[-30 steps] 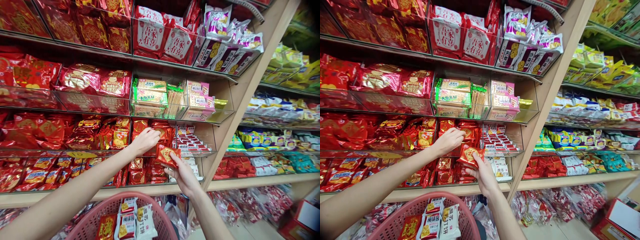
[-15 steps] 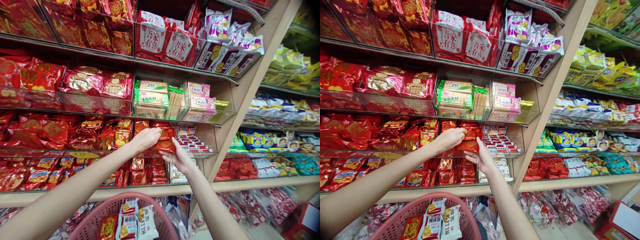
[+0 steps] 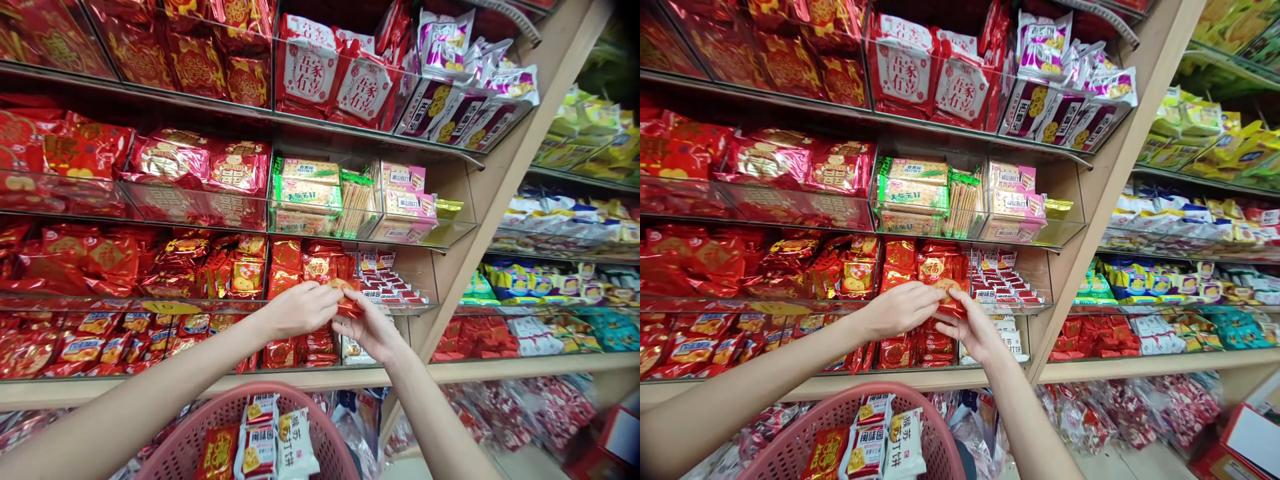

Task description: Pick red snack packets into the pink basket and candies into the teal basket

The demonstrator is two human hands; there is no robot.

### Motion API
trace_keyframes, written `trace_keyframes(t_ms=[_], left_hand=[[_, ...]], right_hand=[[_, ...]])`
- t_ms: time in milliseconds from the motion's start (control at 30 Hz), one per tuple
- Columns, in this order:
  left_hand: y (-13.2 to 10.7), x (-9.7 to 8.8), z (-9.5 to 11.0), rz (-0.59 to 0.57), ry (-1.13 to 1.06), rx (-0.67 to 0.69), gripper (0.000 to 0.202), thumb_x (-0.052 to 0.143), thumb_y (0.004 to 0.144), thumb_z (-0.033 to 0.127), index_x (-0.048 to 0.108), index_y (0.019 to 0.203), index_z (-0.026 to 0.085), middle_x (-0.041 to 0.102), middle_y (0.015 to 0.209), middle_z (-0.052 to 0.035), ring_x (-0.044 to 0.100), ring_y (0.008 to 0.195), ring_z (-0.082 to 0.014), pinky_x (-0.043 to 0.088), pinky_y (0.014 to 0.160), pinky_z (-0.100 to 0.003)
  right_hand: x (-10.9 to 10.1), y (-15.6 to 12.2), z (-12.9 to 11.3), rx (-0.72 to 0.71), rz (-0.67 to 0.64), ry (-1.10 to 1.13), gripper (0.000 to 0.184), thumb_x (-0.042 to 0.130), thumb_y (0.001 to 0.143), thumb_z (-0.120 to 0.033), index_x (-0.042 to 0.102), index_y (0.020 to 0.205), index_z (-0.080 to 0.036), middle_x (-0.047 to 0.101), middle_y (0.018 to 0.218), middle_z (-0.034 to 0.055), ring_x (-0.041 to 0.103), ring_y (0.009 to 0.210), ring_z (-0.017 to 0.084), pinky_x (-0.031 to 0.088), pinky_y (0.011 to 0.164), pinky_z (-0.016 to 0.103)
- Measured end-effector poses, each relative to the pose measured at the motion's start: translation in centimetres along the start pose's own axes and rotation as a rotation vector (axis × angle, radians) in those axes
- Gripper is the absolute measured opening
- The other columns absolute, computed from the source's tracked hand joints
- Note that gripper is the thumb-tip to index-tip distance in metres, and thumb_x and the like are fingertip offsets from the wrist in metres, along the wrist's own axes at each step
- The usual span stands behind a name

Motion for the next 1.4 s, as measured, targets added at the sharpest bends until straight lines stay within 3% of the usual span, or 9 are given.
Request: trace_keyframes(t_ms=[233, 367, 467, 533, 733, 900, 1067, 1200, 1400], left_hand=[[-1.5, -1.1, 4.0, 0.027, -0.088, 0.092, 0.014, 0.047, 0.088, 0.021, 0.059, 0.084, 0.016, 0.067, 0.098, -0.0045, 0.058, 0.087, -0.0137, 0.046, 0.080, -0.029], [-1.8, -0.1, 2.0, -0.041, -0.071, -0.105, 0.018, 0.042, 0.090, 0.022, 0.058, 0.098, 0.017, 0.065, 0.099, -0.0040, 0.055, 0.090, -0.0145, 0.044, 0.084, -0.031], [-1.3, 1.3, -0.8, -0.116, 0.002, -0.308, 0.022, 0.039, 0.089, 0.014, 0.056, 0.103, 0.013, 0.064, 0.099, -0.0092, 0.054, 0.093, -0.0204, 0.041, 0.086, -0.039], [-0.8, 2.2, -2.0, -0.184, 0.028, -0.372, 0.023, 0.040, 0.088, 0.013, 0.056, 0.104, 0.011, 0.064, 0.099, -0.0113, 0.053, 0.098, -0.0241, 0.039, 0.089, -0.044], [0.8, 4.1, -2.2, -0.360, 0.020, -0.477, 0.019, 0.050, 0.085, 0.019, 0.061, 0.096, 0.010, 0.066, 0.089, -0.0121, 0.053, 0.098, -0.0269, 0.030, 0.098, -0.050], [1.5, 4.3, -2.6, -0.441, -0.032, -0.561, 0.023, 0.062, 0.078, 0.026, 0.064, 0.094, 0.010, 0.066, 0.097, -0.0149, 0.051, 0.102, -0.0303, 0.028, 0.098, -0.054], [1.7, 4.3, -2.9, -0.474, -0.115, -0.594, 0.020, 0.061, 0.078, 0.026, 0.063, 0.093, 0.012, 0.064, 0.102, -0.0152, 0.050, 0.105, -0.0304, 0.025, 0.100, -0.056], [1.6, 4.6, -3.3, -0.477, -0.213, -0.608, 0.014, 0.061, 0.079, 0.026, 0.059, 0.088, 0.015, 0.066, 0.091, -0.0098, 0.053, 0.100, -0.0271, 0.024, 0.100, -0.058], [1.4, 4.9, -4.4, -0.380, -0.339, -0.708, 0.017, 0.058, 0.081, 0.032, 0.053, 0.090, 0.018, 0.064, 0.087, -0.0045, 0.055, 0.094, -0.0220, 0.025, 0.101, -0.057]], right_hand=[[-2.6, -4.5, 4.4, 0.044, 0.081, 0.093, 0.019, 0.069, 0.072, -0.020, 0.063, 0.090, -0.015, 0.074, 0.083, 0.0039, 0.070, 0.069, 0.017, 0.060, 0.057, 0.027], [-3.9, -5.9, 6.9, 0.113, 0.162, 0.119, 0.034, 0.070, 0.073, -0.026, 0.059, 0.101, -0.013, 0.073, 0.095, 0.0100, 0.071, 0.081, 0.023, 0.059, 0.055, 0.024], [-4.4, -6.4, 8.2, 0.134, 0.190, 0.126, 0.035, 0.070, 0.073, -0.027, 0.057, 0.102, -0.012, 0.073, 0.095, 0.0114, 0.071, 0.082, 0.024, 0.059, 0.056, 0.025], [-4.6, -6.5, 8.6, 0.136, 0.182, 0.135, 0.034, 0.071, 0.072, -0.026, 0.056, 0.100, -0.012, 0.073, 0.094, 0.0105, 0.070, 0.082, 0.024, 0.060, 0.056, 0.026], [-4.6, -6.8, 8.8, 0.112, 0.175, 0.094, 0.035, 0.071, 0.073, -0.028, 0.058, 0.101, -0.011, 0.070, 0.098, 0.0095, 0.068, 0.084, 0.021, 0.061, 0.060, 0.028], [-4.5, -6.8, 9.0, 0.093, 0.215, 0.098, 0.027, 0.071, 0.073, -0.023, 0.061, 0.095, -0.012, 0.068, 0.093, 0.0053, 0.064, 0.077, 0.015, 0.061, 0.060, 0.028], [-4.5, -6.6, 9.3, 0.106, 0.219, 0.103, 0.022, 0.071, 0.072, -0.023, 0.061, 0.090, -0.013, 0.067, 0.088, 0.0030, 0.063, 0.075, 0.015, 0.061, 0.061, 0.030], [-4.5, -6.5, 9.4, 0.109, 0.189, 0.106, 0.025, 0.071, 0.073, -0.024, 0.061, 0.093, -0.014, 0.068, 0.090, 0.0037, 0.064, 0.075, 0.015, 0.061, 0.062, 0.031], [-4.0, -6.4, 9.3, 0.135, 0.138, 0.129, 0.043, 0.062, 0.081, -0.039, 0.056, 0.116, -0.015, 0.069, 0.109, 0.0095, 0.068, 0.085, 0.019, 0.061, 0.063, 0.030]])
Point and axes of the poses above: each hand's wrist, its own y-axis towards the middle knuckle, its own x-axis out of the palm, z = x × y, the point moved 1 cm from there along y, towards the middle knuckle
